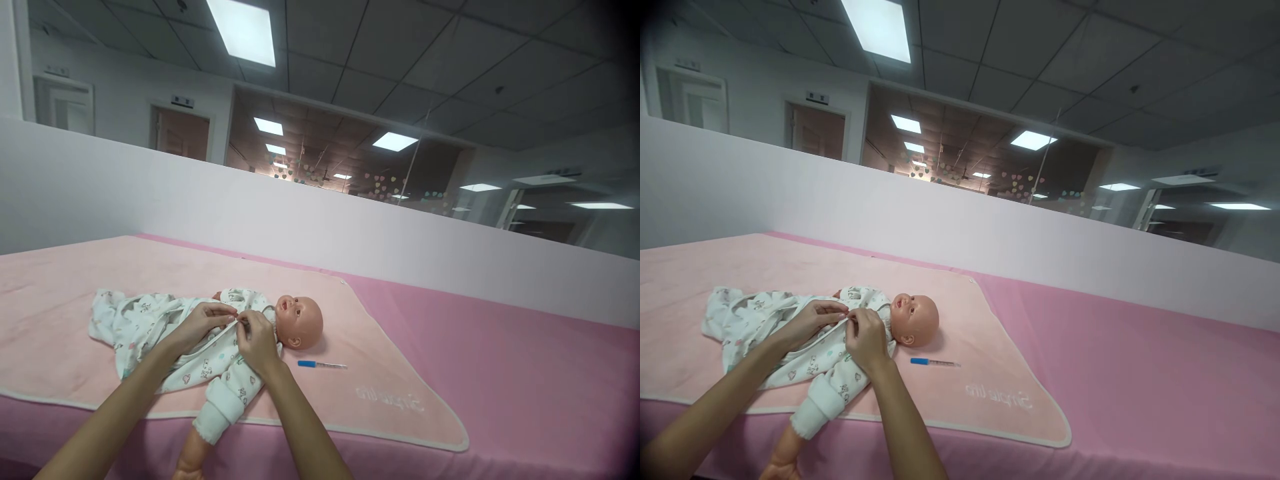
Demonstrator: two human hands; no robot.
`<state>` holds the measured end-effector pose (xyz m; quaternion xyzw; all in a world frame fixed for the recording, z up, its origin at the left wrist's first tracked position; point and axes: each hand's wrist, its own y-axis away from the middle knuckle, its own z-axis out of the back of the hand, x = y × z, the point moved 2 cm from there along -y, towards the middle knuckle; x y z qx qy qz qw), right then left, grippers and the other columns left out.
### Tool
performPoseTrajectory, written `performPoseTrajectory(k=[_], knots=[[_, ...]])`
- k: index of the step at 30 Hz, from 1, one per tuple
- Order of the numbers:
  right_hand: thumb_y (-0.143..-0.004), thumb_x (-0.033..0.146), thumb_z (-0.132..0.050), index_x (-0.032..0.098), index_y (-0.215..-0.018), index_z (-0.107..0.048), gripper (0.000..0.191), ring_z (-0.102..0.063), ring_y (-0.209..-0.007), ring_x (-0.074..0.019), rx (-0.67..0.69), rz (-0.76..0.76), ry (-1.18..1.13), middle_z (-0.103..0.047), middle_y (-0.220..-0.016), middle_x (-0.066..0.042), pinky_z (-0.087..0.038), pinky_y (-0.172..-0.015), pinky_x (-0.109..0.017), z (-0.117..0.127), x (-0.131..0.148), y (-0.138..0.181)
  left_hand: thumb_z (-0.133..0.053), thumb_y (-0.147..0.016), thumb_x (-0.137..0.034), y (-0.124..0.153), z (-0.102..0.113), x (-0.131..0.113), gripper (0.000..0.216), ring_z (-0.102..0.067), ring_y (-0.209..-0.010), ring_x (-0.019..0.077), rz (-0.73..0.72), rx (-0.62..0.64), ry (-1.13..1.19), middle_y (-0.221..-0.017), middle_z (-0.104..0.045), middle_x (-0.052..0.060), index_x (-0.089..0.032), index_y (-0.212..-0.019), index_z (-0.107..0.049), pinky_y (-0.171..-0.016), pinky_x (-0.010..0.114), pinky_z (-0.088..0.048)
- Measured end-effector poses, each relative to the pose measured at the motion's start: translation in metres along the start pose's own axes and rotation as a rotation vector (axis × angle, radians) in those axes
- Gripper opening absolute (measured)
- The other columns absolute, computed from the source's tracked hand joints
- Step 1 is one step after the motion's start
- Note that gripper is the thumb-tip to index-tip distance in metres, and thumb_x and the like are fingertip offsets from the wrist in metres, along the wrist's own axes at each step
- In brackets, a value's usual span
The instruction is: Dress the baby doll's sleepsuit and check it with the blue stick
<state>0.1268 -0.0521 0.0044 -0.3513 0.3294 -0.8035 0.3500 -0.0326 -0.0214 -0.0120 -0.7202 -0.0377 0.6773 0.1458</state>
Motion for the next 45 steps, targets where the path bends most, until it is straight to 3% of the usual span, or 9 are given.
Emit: performPoseTrajectory(k=[15,21,24,31,39,45], knots=[[-0.08,0.015,-0.05,0.019,-0.084,-0.061,0.012,-0.058,-0.084,-0.0135,-0.033,-0.07,-0.072,-0.064,-0.084,-0.002,-0.044,-0.077,-0.024,-0.003,-0.004,0.001,-0.078,-0.057,-0.029,-0.004,0.004,0.005,0.031,-0.062,-0.076,0.0186,0.069,-0.002,0.072,-0.082,-0.071,0.01,-0.014,-0.084,-0.073,-0.07,0.03,-0.049],[-0.076,0.014,-0.051,0.018,-0.081,-0.06,0.011,-0.058,-0.082,-0.0146,-0.069,-0.143,-0.082,-0.064,-0.082,-0.003,-0.045,-0.075,-0.025,-0.005,-0.007,0.001,-0.08,-0.054,-0.025,0.002,-0.004,-0.003,0.043,-0.062,-0.096,0.0267,0.001,0.163,0.012,-0.097,-0.071,0.01,-0.016,-0.096,-0.07,-0.086,0.039,-0.048],[-0.076,0.015,-0.051,0.018,-0.079,-0.059,0.009,-0.058,-0.08,-0.0145,-0.083,-0.172,-0.105,-0.063,-0.081,-0.002,-0.045,-0.074,-0.025,-0.005,-0.006,0.0,-0.078,-0.057,-0.027,0.003,-0.005,-0.004,0.042,-0.06,-0.102,0.0288,-0.02,0.163,-0.019,-0.1,-0.07,0.011,-0.016,-0.097,-0.07,-0.089,0.041,-0.046],[-0.076,0.015,-0.049,0.018,-0.079,-0.057,0.009,-0.058,-0.079,-0.0146,-0.092,-0.188,-0.137,-0.063,-0.081,-0.002,-0.045,-0.072,-0.025,-0.003,-0.007,0.0,-0.076,-0.057,-0.03,0.003,-0.002,0.001,0.036,-0.065,-0.089,0.0274,-0.036,0.066,-0.074,-0.091,-0.073,0.01,-0.016,-0.09,-0.072,-0.079,0.037,-0.052],[-0.073,0.01,-0.048,0.02,-0.077,-0.055,0.014,-0.059,-0.082,-0.0147,-0.11,-0.142,-0.09,-0.063,-0.082,-0.002,-0.046,-0.074,-0.025,-0.004,-0.006,0.001,-0.073,-0.064,-0.031,0.005,-0.011,-0.004,0.034,-0.064,-0.09,0.0261,-0.102,0.203,-0.146,-0.092,-0.071,0.011,-0.016,-0.094,-0.07,-0.074,0.033,-0.052],[-0.071,0.009,-0.049,0.024,-0.078,-0.054,0.018,-0.06,-0.081,-0.0154,-0.076,-0.155,-0.07,-0.064,-0.084,-0.001,-0.048,-0.074,-0.027,-0.003,-0.004,0.0,-0.076,-0.06,-0.029,0.003,-0.008,-0.001,0.044,-0.063,-0.086,0.0223,-0.104,0.157,-0.07,-0.092,-0.07,0.009,-0.016,-0.101,-0.066,-0.075,0.033,-0.051]])
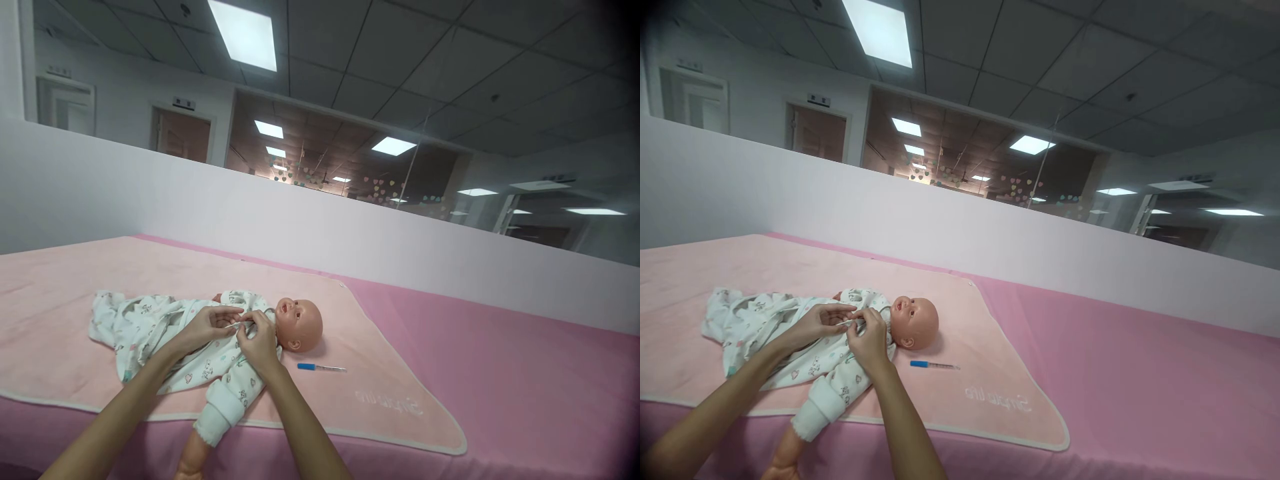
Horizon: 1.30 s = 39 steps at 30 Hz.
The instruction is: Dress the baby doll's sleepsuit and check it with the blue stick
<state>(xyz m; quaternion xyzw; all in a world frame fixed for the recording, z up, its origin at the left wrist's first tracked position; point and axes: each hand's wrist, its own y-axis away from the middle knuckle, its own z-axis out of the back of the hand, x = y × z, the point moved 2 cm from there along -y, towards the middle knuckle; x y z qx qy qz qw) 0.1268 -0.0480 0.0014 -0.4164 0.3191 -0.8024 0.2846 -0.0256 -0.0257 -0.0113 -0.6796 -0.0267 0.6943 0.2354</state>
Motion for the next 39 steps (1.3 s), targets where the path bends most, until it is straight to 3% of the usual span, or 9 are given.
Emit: performPoseTrajectory(k=[8,15,19,24,32,39], knots=[[-0.072,0.012,-0.054,0.023,-0.079,-0.056,0.013,-0.059,-0.082,-0.0152,-0.001,0.028,-0.024,-0.063,-0.084,-0.002,-0.046,-0.075,-0.026,0.001,0.0,0.0,-0.073,-0.065,-0.028,0.003,-0.004,-0.004,0.045,-0.06,-0.088,0.0207,-0.029,0.027,0.021,-0.095,-0.066,0.009,-0.017,-0.106,-0.061,-0.077,0.032,-0.049],[-0.07,0.007,-0.051,0.019,-0.071,-0.054,0.012,-0.057,-0.078,-0.0151,-0.03,0.044,-0.038,-0.059,-0.077,-0.002,-0.045,-0.072,-0.026,0.001,0.0,0.002,-0.066,-0.067,-0.026,0.002,-0.009,-0.008,0.011,-0.056,-0.075,0.018,-0.158,-0.058,-0.276,-0.077,-0.062,0.004,-0.017,-0.071,-0.06,-0.068,0.027,-0.044],[-0.07,0.008,-0.051,0.02,-0.071,-0.054,0.012,-0.057,-0.076,-0.0145,-0.024,0.036,-0.033,-0.059,-0.077,-0.002,-0.045,-0.07,-0.025,0.001,-0.001,0.001,-0.062,-0.066,-0.024,0.002,-0.009,-0.008,0.009,-0.054,-0.075,0.0183,-0.163,-0.124,-0.419,-0.076,-0.062,0.003,-0.017,-0.072,-0.061,-0.068,0.027,-0.042],[-0.07,0.007,-0.051,0.022,-0.071,-0.055,0.015,-0.058,-0.075,-0.0147,-0.023,0.036,-0.017,-0.06,-0.077,-0.002,-0.046,-0.07,-0.025,-0.001,-0.004,0.0,-0.058,-0.067,-0.027,0.003,-0.01,-0.009,0.012,-0.052,-0.069,0.016,-0.162,-0.091,-0.475,-0.072,-0.059,0.001,-0.017,-0.073,-0.059,-0.063,0.025,-0.041],[-0.071,0.008,-0.051,0.019,-0.074,-0.059,0.014,-0.058,-0.075,-0.014,-0.039,0.015,-0.039,-0.061,-0.077,-0.002,-0.045,-0.068,-0.024,-0.003,-0.005,-0.001,-0.063,-0.07,-0.031,0.0,-0.007,-0.006,0.019,-0.052,-0.07,0.0145,-0.2,-0.076,-0.377,-0.074,-0.059,0.002,-0.016,-0.081,-0.059,-0.063,0.024,-0.043],[-0.076,0.01,-0.051,0.021,-0.077,-0.057,0.012,-0.057,-0.077,-0.0143,-0.026,-0.001,-0.057,-0.061,-0.079,-0.002,-0.044,-0.068,-0.025,-0.002,-0.006,0.0,-0.07,-0.066,-0.033,0.0,-0.003,-0.003,0.029,-0.057,-0.071,0.0155,-0.107,-0.003,-0.179,-0.073,-0.061,0.001,-0.017,-0.086,-0.056,-0.067,0.027,-0.047]])
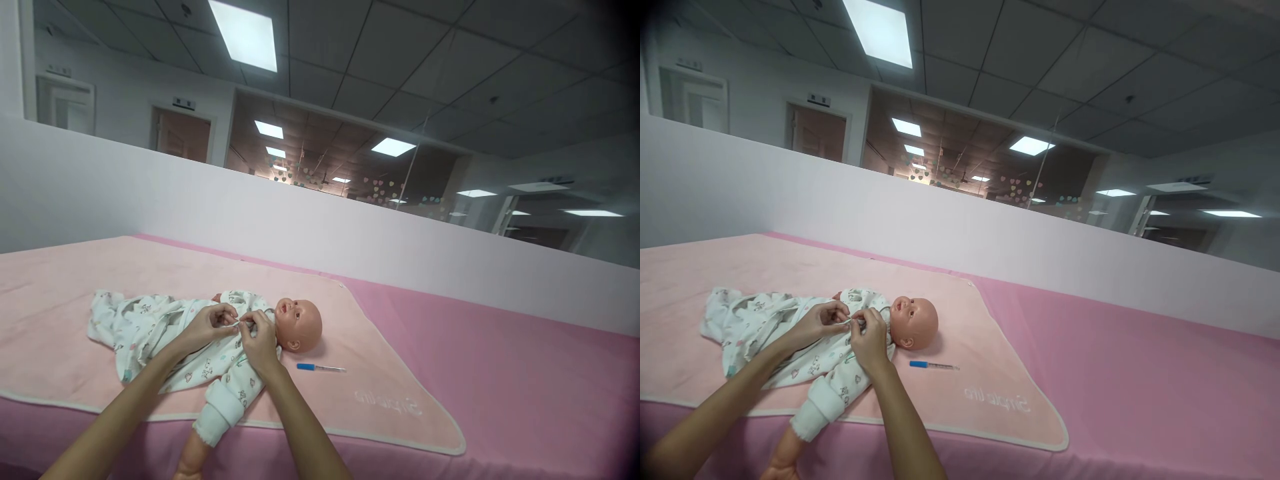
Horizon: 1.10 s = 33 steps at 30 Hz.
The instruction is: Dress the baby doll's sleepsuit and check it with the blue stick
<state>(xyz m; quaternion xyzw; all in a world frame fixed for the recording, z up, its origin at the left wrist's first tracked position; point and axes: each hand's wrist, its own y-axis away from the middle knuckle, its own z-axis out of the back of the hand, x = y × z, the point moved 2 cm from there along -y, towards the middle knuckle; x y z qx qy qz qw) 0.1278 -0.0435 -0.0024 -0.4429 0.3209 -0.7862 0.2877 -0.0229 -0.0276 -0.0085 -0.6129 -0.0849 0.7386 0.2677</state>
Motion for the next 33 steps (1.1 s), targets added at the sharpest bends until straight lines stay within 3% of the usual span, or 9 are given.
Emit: performPoseTrajectory(k=[14,26,33], knots=[[-0.085,0.013,-0.039,0.019,-0.091,-0.056,0.019,-0.054,-0.082,-0.0151,0.076,0.117,0.087,-0.056,-0.085,-0.004,-0.042,-0.07,-0.025,0.0013,0.0057,0.0026,-0.065,-0.072,-0.036,-0.0015,0.0013,0.0004,0.027,-0.056,-0.079,0.0178,-0.014,0.025,-0.036,-0.081,-0.061,0.005,-0.016,-0.089,-0.061,-0.066,0.027,-0.046],[-0.081,0.011,-0.043,0.02,-0.085,-0.054,0.015,-0.054,-0.079,-0.0153,0.049,0.097,0.06,-0.056,-0.082,-0.003,-0.042,-0.068,-0.025,-0.0022,0.0006,0.003,-0.072,-0.065,-0.026,0.0019,0.0004,0.0003,0.027,-0.059,-0.071,0.0153,0.054,0.022,0.091,-0.072,-0.064,0.0,-0.018,-0.087,-0.058,-0.066,0.026,-0.047],[-0.081,0.016,-0.046,0.018,-0.089,-0.056,0.013,-0.054,-0.084,-0.0155,0.004,0.051,0.086,-0.058,-0.087,-0.004,-0.043,-0.072,-0.026,-0.0012,0.0001,0.0023,-0.064,-0.065,-0.023,0.0013,0.0059,-0.0004,0.026,-0.054,-0.064,0.014,0.071,0.031,0.102,-0.066,-0.059,-0.001,-0.017,-0.09,-0.061,-0.062,0.025,-0.042]])
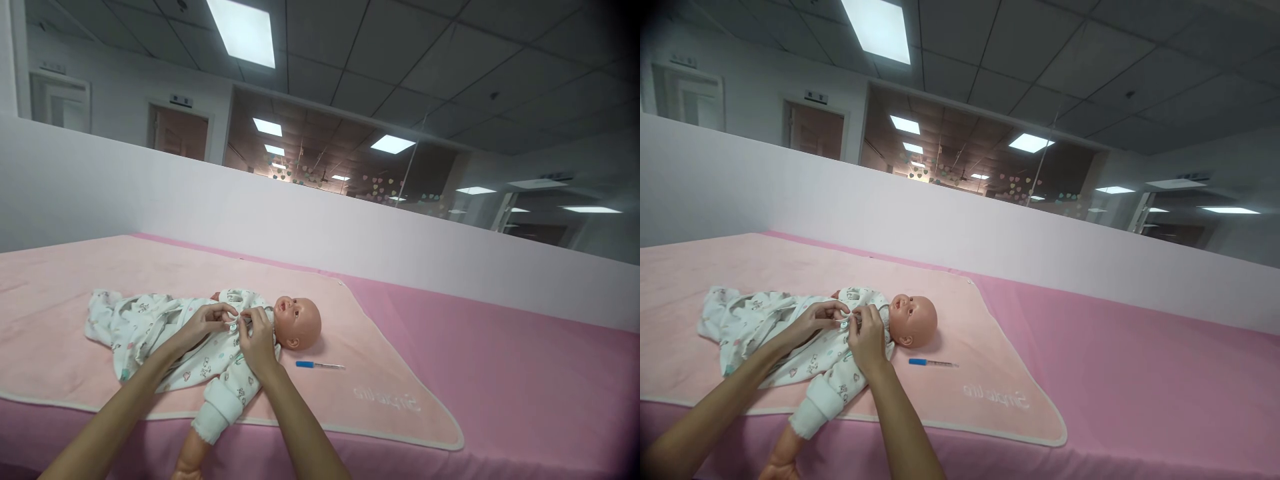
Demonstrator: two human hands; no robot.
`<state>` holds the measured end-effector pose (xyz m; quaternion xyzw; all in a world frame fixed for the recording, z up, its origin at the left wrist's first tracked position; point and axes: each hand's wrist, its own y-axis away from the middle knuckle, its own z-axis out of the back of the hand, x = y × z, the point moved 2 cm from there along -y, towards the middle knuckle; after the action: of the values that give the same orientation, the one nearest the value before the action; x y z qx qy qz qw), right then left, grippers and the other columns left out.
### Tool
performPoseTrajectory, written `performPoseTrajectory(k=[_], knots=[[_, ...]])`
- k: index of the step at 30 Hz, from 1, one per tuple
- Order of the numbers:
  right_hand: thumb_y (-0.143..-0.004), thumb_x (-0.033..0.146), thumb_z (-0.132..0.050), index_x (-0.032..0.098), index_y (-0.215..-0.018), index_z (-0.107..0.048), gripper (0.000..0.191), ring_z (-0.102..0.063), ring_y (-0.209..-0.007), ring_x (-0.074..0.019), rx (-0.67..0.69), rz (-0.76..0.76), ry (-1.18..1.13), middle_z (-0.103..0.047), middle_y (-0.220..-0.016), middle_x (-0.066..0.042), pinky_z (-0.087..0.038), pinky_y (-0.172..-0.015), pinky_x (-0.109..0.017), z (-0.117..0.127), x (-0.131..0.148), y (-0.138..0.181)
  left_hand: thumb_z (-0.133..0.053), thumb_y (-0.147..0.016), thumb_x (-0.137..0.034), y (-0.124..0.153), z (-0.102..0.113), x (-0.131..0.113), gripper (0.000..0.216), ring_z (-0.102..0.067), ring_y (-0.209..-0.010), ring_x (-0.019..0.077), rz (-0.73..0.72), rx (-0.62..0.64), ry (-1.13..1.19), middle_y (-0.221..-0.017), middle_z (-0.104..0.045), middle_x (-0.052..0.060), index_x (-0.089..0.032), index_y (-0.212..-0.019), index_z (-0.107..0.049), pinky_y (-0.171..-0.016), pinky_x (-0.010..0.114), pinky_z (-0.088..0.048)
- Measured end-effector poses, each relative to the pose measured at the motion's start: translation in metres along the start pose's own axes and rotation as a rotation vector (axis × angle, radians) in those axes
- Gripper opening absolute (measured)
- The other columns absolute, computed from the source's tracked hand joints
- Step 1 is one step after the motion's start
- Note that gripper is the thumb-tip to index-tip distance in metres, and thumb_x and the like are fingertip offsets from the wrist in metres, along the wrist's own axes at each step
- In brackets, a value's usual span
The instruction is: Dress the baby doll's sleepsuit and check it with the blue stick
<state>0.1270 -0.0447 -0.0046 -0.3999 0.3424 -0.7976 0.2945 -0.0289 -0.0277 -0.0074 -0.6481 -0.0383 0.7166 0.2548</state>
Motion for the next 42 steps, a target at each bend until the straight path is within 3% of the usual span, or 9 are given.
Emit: performPoseTrajectory(k=[7,12,16,19,23,26,28,32,42], knots=[[-0.082,0.017,-0.047,0.019,-0.085,-0.058,0.012,-0.053,-0.086,-0.018,-0.027,-0.088,0.116,-0.06,-0.086,-0.005,-0.041,-0.076,-0.03,-0.001,-0.007,-0.002,-0.053,-0.073,-0.034,-0.001,-0.003,-0.004,0.022,-0.05,-0.067,0.0161,-0.053,-0.055,-0.172,-0.069,-0.055,0.0,-0.017,-0.085,-0.061,-0.061,0.026,-0.039],[-0.084,0.018,-0.044,0.019,-0.089,-0.057,0.013,-0.051,-0.089,-0.0198,-0.061,-0.129,0.16,-0.058,-0.09,-0.006,-0.041,-0.078,-0.032,-0.002,-0.005,-0.001,-0.052,-0.077,-0.041,0.001,-0.008,-0.007,0.027,-0.045,-0.057,0.0137,-0.065,-0.085,-0.385,-0.062,-0.053,0.0,-0.017,-0.079,-0.064,-0.054,0.024,-0.035],[-0.086,0.019,-0.042,0.02,-0.102,-0.054,0.02,-0.05,-0.091,-0.0208,-0.073,-0.123,0.205,-0.054,-0.096,-0.007,-0.041,-0.078,-0.034,0.001,-0.003,0.001,-0.054,-0.075,-0.044,0.016,-0.007,-0.014,0.032,-0.05,-0.066,0.016,-0.101,-0.056,-0.623,-0.078,-0.058,0.002,-0.021,-0.095,-0.066,-0.061,0.025,-0.039],[-0.084,0.013,-0.041,0.02,-0.108,-0.053,0.028,-0.048,-0.093,-0.0221,-0.039,-0.073,0.3,-0.053,-0.101,-0.009,-0.04,-0.082,-0.037,0.004,0.002,0.001,-0.056,-0.075,-0.046,0.034,0.005,-0.015,0.04,-0.054,-0.073,0.0177,-0.064,-0.039,-0.72,-0.091,-0.06,0.004,-0.026,-0.109,-0.062,-0.067,0.025,-0.041],[-0.078,0.005,-0.043,0.021,-0.108,-0.054,0.036,-0.046,-0.098,-0.0221,0.085,0.17,0.33,-0.055,-0.105,-0.009,-0.034,-0.091,-0.041,0.002,0.018,-0.004,-0.059,-0.072,-0.046,0.052,0.027,-0.012,0.039,-0.056,-0.081,0.0193,0.003,-0.049,-0.705,-0.101,-0.061,0.004,-0.028,-0.107,-0.063,-0.069,0.024,-0.043],[-0.078,0.012,-0.049,0.021,-0.096,-0.058,0.021,-0.05,-0.092,-0.0184,0.268,0.358,0.222,-0.059,-0.092,-0.004,-0.034,-0.092,-0.036,-0.013,0.031,-0.008,-0.06,-0.072,-0.045,0.055,0.034,-0.011,0.035,-0.056,-0.089,0.0218,0.007,-0.092,-0.64,-0.101,-0.064,0.004,-0.026,-0.1,-0.066,-0.078,0.028,-0.044],[-0.077,0.018,-0.053,0.02,-0.09,-0.058,0.014,-0.051,-0.087,-0.0173,0.301,0.332,0.182,-0.059,-0.086,-0.003,-0.037,-0.087,-0.033,-0.024,0.034,-0.011,-0.06,-0.072,-0.046,0.055,0.034,-0.011,0.034,-0.057,-0.087,0.0226,0.011,-0.148,-0.598,-0.096,-0.066,0.005,-0.024,-0.097,-0.068,-0.079,0.03,-0.044],[-0.079,0.023,-0.055,0.02,-0.088,-0.06,0.011,-0.052,-0.084,-0.0172,0.232,0.193,0.144,-0.058,-0.085,-0.004,-0.04,-0.08,-0.03,-0.034,0.03,-0.013,-0.062,-0.069,-0.046,0.054,0.031,-0.01,0.036,-0.058,-0.085,0.0237,0.048,-0.25,-0.502,-0.088,-0.068,0.006,-0.022,-0.095,-0.068,-0.077,0.032,-0.046],[-0.076,0.015,-0.055,0.019,-0.073,-0.06,0.007,-0.052,-0.08,-0.0153,0.206,0.123,0.067,-0.055,-0.074,-0.001,-0.041,-0.073,-0.026,-0.032,0.024,-0.01,-0.058,-0.072,-0.043,0.056,0.023,-0.013,0.026,-0.058,-0.092,0.025,0.041,-0.21,-0.621,-0.096,-0.067,0.006,-0.022,-0.084,-0.067,-0.083,0.033,-0.043]])
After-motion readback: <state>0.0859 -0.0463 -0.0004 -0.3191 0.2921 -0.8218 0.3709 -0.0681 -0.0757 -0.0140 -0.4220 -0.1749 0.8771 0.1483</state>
